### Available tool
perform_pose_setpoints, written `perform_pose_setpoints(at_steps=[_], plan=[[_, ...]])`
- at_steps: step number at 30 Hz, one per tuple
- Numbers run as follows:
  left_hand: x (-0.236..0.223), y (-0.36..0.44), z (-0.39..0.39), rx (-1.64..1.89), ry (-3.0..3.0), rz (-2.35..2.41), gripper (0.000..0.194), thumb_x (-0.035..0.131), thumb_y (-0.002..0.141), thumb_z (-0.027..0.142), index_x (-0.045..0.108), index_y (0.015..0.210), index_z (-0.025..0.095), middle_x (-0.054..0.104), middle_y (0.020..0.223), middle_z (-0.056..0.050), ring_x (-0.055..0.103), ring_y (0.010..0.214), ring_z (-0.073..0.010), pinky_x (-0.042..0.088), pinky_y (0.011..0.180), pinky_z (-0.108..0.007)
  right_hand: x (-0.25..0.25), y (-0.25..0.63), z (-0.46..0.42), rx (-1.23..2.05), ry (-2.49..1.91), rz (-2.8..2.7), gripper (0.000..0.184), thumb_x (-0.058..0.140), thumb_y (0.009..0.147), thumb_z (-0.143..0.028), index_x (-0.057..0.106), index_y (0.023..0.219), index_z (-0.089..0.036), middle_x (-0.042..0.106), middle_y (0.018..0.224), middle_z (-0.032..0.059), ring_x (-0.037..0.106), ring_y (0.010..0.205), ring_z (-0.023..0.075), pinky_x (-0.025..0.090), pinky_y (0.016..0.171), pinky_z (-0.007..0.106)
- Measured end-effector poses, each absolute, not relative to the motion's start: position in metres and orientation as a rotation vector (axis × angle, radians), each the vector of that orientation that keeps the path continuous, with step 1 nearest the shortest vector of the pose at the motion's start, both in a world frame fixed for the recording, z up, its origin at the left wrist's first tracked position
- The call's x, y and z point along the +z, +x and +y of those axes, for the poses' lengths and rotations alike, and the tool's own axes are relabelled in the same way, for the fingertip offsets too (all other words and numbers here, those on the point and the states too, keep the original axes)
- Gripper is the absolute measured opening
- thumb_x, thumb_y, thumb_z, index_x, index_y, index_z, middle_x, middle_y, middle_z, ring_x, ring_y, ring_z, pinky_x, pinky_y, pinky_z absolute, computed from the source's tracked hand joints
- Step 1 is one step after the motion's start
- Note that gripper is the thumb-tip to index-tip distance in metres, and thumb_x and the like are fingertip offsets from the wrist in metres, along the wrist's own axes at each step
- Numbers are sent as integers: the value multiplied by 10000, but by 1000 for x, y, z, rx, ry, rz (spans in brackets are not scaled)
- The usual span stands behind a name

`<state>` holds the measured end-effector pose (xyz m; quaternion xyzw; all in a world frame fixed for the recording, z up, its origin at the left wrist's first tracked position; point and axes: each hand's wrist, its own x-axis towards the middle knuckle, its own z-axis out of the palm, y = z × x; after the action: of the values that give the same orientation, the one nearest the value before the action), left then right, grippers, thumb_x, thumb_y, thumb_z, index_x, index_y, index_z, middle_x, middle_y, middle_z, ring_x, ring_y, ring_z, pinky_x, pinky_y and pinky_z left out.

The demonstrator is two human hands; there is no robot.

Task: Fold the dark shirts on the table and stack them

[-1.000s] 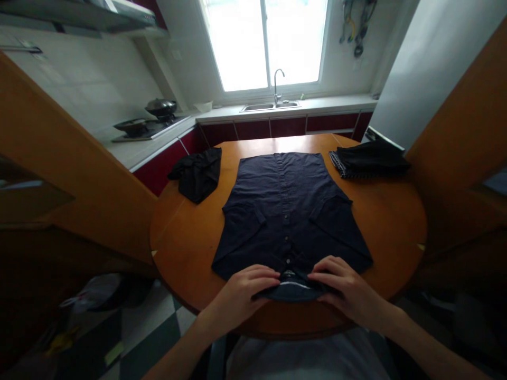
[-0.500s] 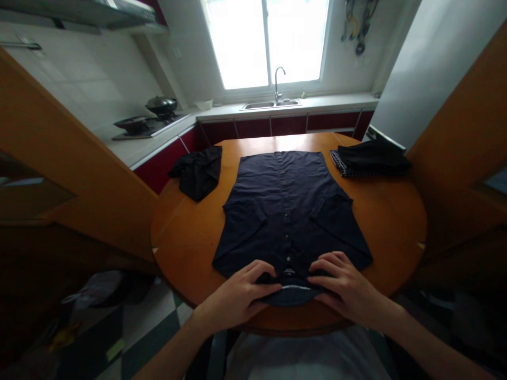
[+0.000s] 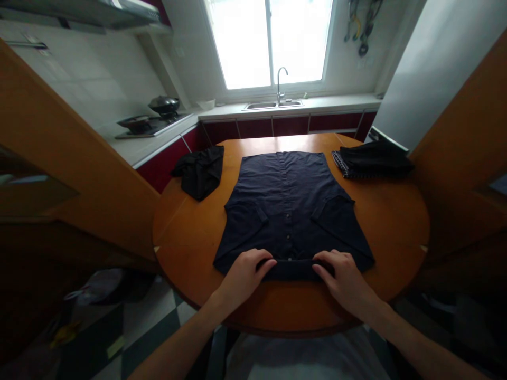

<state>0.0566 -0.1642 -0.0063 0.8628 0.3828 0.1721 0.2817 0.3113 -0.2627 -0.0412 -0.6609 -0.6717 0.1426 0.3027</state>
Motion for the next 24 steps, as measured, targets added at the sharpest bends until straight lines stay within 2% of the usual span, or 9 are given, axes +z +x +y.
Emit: perform_pose_setpoints(at_steps=[7, 11, 13, 15, 17, 21, 24], plan=[[-11, 62, -159, 437, 2507, 1235, 141, 722, 902, 344, 689, 880, 209, 719, 871, -10, 657, 844, -217, 464, 812, -358, -36, 306, -262, 241, -1864, -1746, 130, 630, 890, -218, 674, 1011, -235, 661, 766, 7, 625, 752, 214, 417, 772, 374], [-15, 62, -159, 502, 2608, 1286, 136, 734, 890, 335, 690, 894, 206, 705, 870, -22, 650, 841, -228, 478, 807, -389, -35, 304, -263, 133, -1816, -1780, 102, 610, 893, -178, 654, 974, -221, 654, 817, 24, 611, 801, 220, 411, 774, 372], [-13, 62, -164, 621, 2702, 1211, 103, 665, 940, 255, 693, 1023, 200, 712, 1012, -51, 653, 951, -235, 487, 866, -400, -36, 303, -263, 59, -1765, -1803, 114, 597, 896, -156, 646, 979, -215, 653, 890, 43, 600, 855, 228, 416, 786, 370], [-10, 62, -172, 671, 2847, 976, 251, 535, 993, 150, 648, 1212, 197, 673, 1239, -73, 611, 1158, -226, 452, 1004, -405, -38, 301, -264, 5, -1722, -1832, 128, 584, 906, -141, 647, 990, -213, 644, 933, 54, 583, 882, 232, 421, 795, 368], [-7, 64, -183, 559, 2976, 713, 371, 447, 1020, 134, 551, 1372, 189, 570, 1433, -75, 493, 1348, -211, 360, 1136, -408, -39, 300, -264, -27, -1701, -1863, 128, 572, 919, -133, 654, 975, -213, 641, 933, 56, 571, 884, 236, 424, 802, 372], [-9, 69, -200, 254, 3065, 605, 596, 502, 1018, 415, 350, 1534, 159, 333, 1610, -103, 278, 1498, -251, 241, 1220, -446, -40, 294, -266, -123, -1726, -1869, 180, 520, 955, -135, 683, 976, -207, 665, 939, 67, 574, 876, 239, 433, 809, 391], [-12, 70, -202, 200, 3058, 633, 733, 506, 992, 525, 247, 1580, 173, 240, 1643, -97, 200, 1522, -259, 193, 1236, -460, -37, 281, -273, -204, -1659, -1885, 318, 423, 975, -97, 669, 1159, -179, 686, 1114, 100, 596, 1026, 242, 435, 927, 416]])
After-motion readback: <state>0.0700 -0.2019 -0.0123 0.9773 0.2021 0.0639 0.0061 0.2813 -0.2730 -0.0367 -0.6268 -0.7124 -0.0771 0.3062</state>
